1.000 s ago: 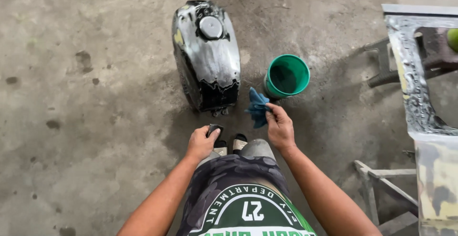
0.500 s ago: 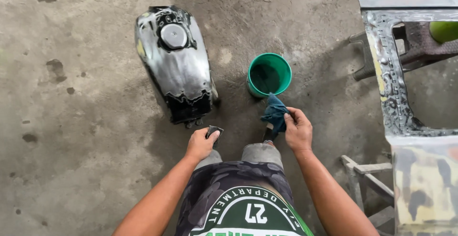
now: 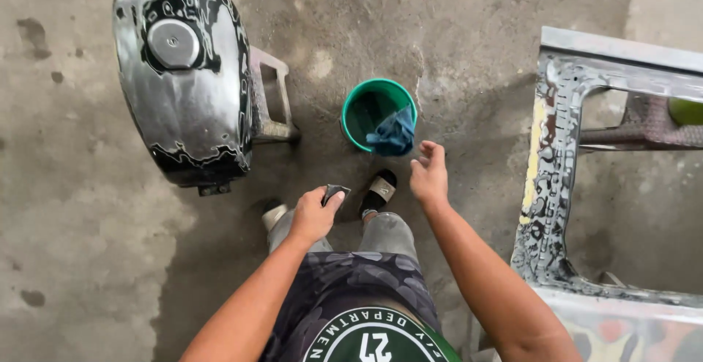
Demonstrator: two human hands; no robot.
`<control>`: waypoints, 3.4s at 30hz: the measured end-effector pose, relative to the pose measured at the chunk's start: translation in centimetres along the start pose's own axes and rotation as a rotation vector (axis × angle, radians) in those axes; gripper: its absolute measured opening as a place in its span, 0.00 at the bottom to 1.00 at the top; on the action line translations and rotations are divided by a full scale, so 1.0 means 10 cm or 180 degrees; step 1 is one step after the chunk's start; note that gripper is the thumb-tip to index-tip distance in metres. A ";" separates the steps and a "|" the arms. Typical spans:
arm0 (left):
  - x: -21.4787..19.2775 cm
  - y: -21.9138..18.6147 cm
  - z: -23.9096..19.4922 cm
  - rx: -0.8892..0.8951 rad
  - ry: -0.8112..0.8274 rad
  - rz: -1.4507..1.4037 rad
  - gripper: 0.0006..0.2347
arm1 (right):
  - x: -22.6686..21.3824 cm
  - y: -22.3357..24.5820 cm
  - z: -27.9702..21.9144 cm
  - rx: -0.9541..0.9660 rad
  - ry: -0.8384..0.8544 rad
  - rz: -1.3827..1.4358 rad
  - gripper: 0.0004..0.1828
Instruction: Sanding and cleaning a motorcycle fuel tank using sandpaper and water.
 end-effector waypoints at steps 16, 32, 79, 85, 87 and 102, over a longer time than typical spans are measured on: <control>0.68 0.07 0.65 -0.0277 0.0921 -0.0084 0.20 | 0.51 -0.10 -0.57 0.1834 0.1397 0.0982 0.13; 1.63 1.42 1.87 -0.0566 0.0423 -0.0704 0.12 | 0.98 -2.22 0.64 0.1358 0.0804 0.0828 0.18; 2.51 2.32 3.51 -0.0722 -0.0796 -0.2128 0.12 | 2.43 -5.08 3.11 -0.0785 0.0649 -0.2289 0.23; 2.58 2.45 3.43 -0.0999 -0.0609 -0.1742 0.14 | 2.03 -5.32 2.84 0.1026 0.1202 -0.2690 0.27; 2.52 2.46 3.43 -0.0594 -0.0762 -0.2072 0.15 | 1.79 -4.74 2.72 0.0920 0.0791 -0.0821 0.22; 1.56 -0.08 1.78 0.0081 0.0289 -0.1340 0.11 | 0.54 -0.42 1.07 0.1163 -0.0072 0.1591 0.19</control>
Point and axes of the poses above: each hand's wrist, its own z-axis towards the middle knuckle, its own x-axis out of the palm, y = z × x, the point moved 5 cm from there along z, towards the middle knuckle, and after that the axes turned 1 degree about y, right-handed, at the moved point
